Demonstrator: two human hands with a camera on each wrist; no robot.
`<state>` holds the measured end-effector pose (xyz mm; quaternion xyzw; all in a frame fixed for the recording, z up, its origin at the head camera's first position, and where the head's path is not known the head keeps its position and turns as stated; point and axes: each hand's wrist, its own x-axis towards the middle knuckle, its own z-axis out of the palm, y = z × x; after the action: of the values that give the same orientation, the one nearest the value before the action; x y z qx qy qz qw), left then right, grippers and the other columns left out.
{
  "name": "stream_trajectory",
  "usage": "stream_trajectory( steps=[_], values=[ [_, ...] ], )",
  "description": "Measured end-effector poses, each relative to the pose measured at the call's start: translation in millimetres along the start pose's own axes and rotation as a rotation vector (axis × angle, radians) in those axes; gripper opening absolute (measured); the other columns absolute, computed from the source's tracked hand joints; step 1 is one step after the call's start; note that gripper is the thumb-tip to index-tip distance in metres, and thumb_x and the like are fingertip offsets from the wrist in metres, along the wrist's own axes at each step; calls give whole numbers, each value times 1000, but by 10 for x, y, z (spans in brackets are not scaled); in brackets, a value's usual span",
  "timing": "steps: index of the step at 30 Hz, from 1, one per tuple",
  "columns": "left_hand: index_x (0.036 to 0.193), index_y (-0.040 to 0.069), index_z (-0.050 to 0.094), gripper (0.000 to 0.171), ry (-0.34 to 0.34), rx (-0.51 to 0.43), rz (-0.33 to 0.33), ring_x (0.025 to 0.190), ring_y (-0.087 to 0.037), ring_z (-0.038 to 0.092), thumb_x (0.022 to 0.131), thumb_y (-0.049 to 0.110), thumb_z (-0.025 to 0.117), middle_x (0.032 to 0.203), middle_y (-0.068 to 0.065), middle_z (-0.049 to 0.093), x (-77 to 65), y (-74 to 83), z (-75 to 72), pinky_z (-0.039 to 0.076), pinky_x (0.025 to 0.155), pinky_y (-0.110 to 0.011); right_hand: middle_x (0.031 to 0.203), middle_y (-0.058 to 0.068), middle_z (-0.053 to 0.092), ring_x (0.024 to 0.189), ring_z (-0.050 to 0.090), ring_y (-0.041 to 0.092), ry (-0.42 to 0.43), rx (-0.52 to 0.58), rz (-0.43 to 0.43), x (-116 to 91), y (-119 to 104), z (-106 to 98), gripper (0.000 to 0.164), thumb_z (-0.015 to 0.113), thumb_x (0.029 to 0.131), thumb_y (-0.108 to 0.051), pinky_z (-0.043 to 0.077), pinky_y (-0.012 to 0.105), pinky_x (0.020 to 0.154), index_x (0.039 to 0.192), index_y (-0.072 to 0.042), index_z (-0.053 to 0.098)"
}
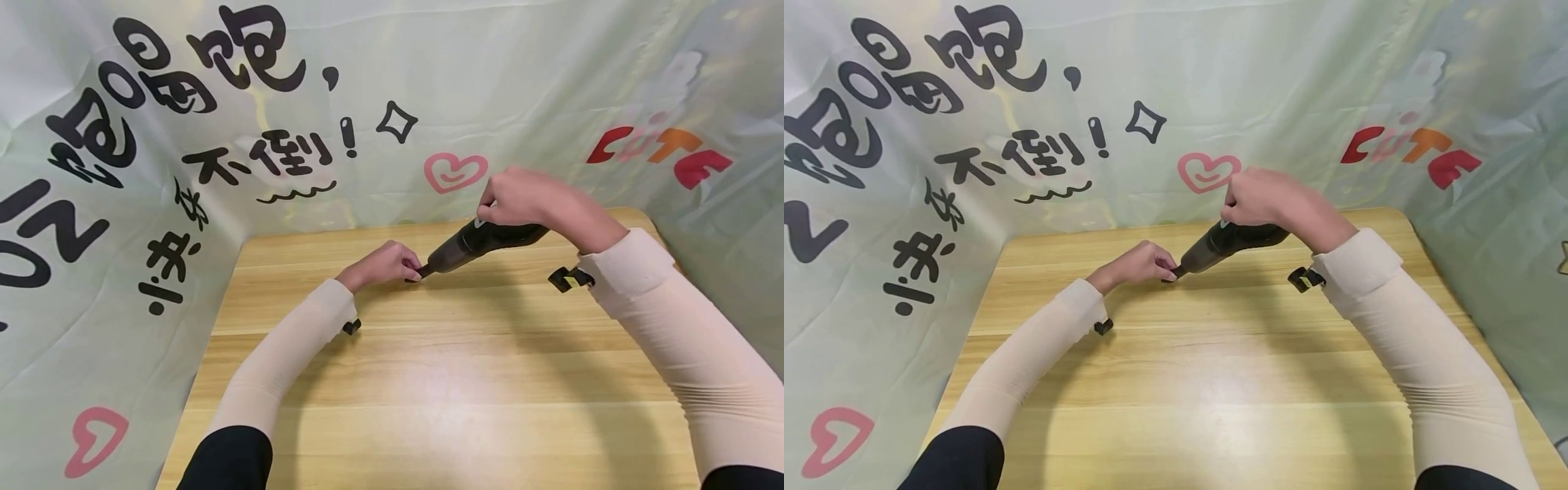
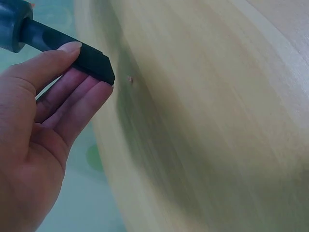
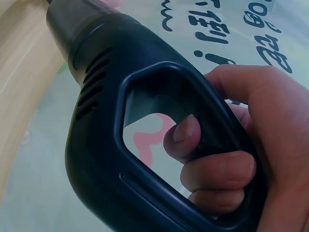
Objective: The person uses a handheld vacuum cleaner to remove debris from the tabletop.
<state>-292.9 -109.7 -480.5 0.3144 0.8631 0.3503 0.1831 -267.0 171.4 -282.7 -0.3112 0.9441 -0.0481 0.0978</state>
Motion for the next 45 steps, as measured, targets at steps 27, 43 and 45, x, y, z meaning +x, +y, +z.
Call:
stream_trajectory(
  steps=[27,43,45],
  values=[
    [96,10,82,9,-35,86,-14,77,-8,74,89,16,83,91,-3,81,27,-64,57,59,71,-22,110,13,80,83,75,22,67,69,-19,-63,138,272,27,60,97,-20,59,47,88,103,-14,85],
    [100,11,83,12,-43,138,29,82,-6,75,92,19,81,96,-3,81,12,-55,95,59,75,-21,112,17,79,50,47,12,78,201,-2,-193,366,486,25,61,101,-18,46,34,69,104,-11,84],
    [100,10,83,12,-49,131,38,82,-6,75,91,18,82,97,-3,82,17,-27,117,59,75,-20,113,17,79,57,57,12,76,197,0,-224,391,494,25,61,101,-18,49,36,75,105,-10,84]
  ],
)
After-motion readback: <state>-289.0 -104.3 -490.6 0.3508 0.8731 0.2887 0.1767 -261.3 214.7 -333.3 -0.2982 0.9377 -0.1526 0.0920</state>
